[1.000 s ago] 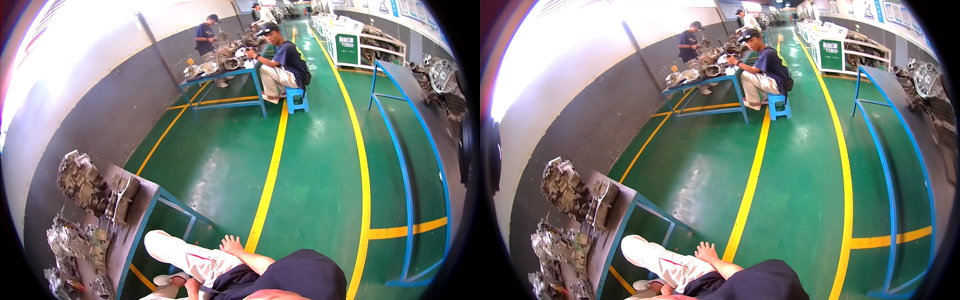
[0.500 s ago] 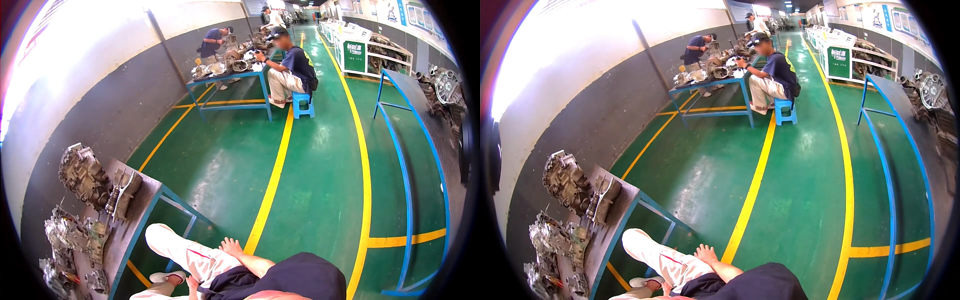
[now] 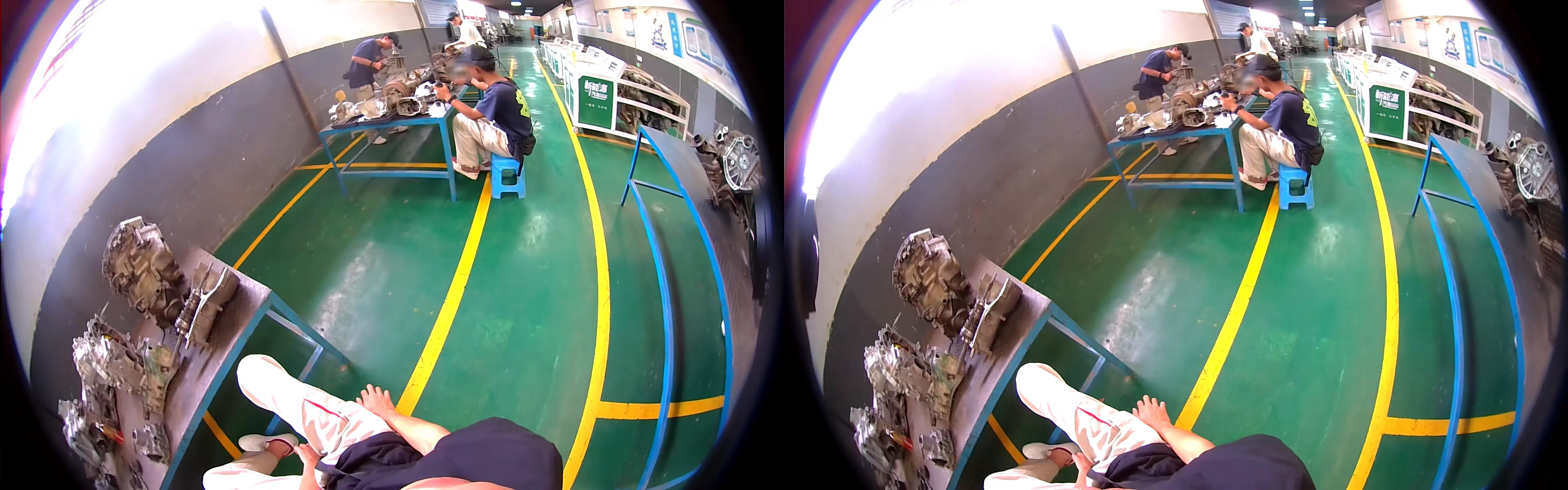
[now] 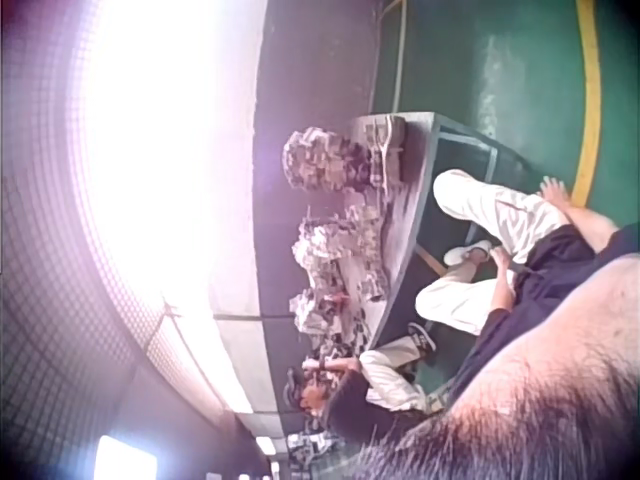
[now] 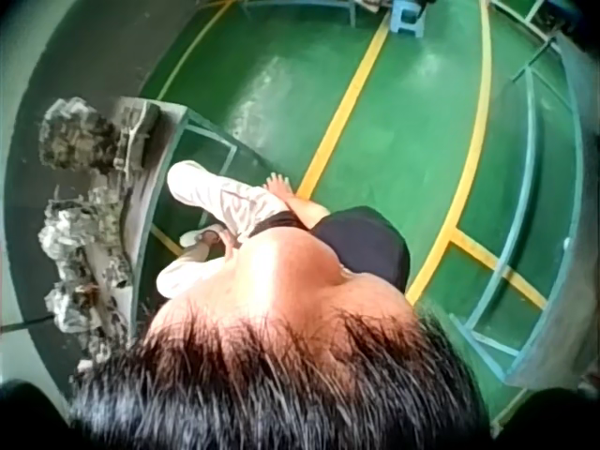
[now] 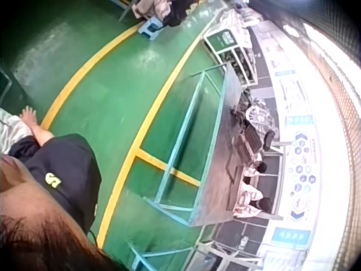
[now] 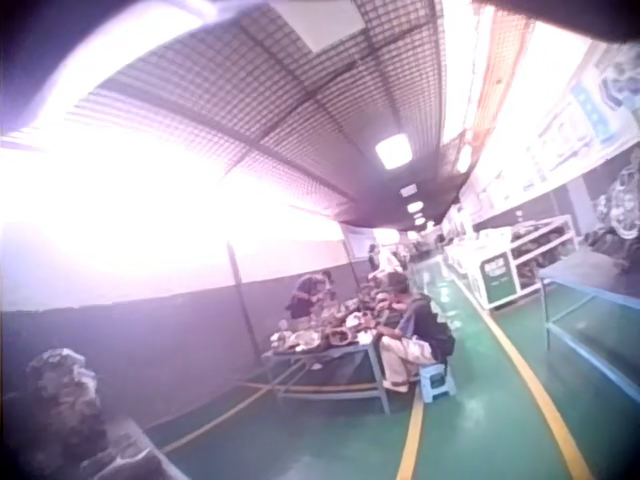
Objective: The person disassembles a transmission shaft assembly, placing gears and bearings onto the workbench. The person then places the gear shaft assembly into a gearbox casing and turns an individual gear by hand.
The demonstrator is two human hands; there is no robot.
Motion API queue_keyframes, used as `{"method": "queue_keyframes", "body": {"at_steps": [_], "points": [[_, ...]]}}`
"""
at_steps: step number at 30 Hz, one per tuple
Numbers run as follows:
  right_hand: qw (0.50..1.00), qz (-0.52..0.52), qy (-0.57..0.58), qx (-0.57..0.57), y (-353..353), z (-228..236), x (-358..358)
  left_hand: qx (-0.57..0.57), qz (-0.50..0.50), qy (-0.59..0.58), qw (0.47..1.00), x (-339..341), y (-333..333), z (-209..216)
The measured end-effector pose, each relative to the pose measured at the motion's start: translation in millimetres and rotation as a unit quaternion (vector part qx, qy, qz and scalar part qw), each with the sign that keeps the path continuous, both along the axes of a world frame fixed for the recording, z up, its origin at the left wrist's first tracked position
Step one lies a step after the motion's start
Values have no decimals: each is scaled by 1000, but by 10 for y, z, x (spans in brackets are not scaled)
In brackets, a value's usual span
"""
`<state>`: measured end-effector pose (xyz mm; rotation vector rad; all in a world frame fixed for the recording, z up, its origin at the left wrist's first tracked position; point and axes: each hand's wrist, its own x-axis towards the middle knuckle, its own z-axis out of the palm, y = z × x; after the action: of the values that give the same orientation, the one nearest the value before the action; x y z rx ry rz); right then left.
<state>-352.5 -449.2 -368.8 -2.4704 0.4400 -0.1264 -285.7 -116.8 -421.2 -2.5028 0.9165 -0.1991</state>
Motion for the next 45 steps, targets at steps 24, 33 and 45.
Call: {"method": "queue_keyframes", "body": {"at_steps": [24,33,45], "points": [[998,-17,24,47,-26,8,-1,-50,15,-118,992,-46,45,12],[998,-12,23,55,-17,14,22,-117,-100,-281,947,-124,168,-145],[998,-14,21,52,-13,11,29,-74,245,77,964,72,39,-247]]}}
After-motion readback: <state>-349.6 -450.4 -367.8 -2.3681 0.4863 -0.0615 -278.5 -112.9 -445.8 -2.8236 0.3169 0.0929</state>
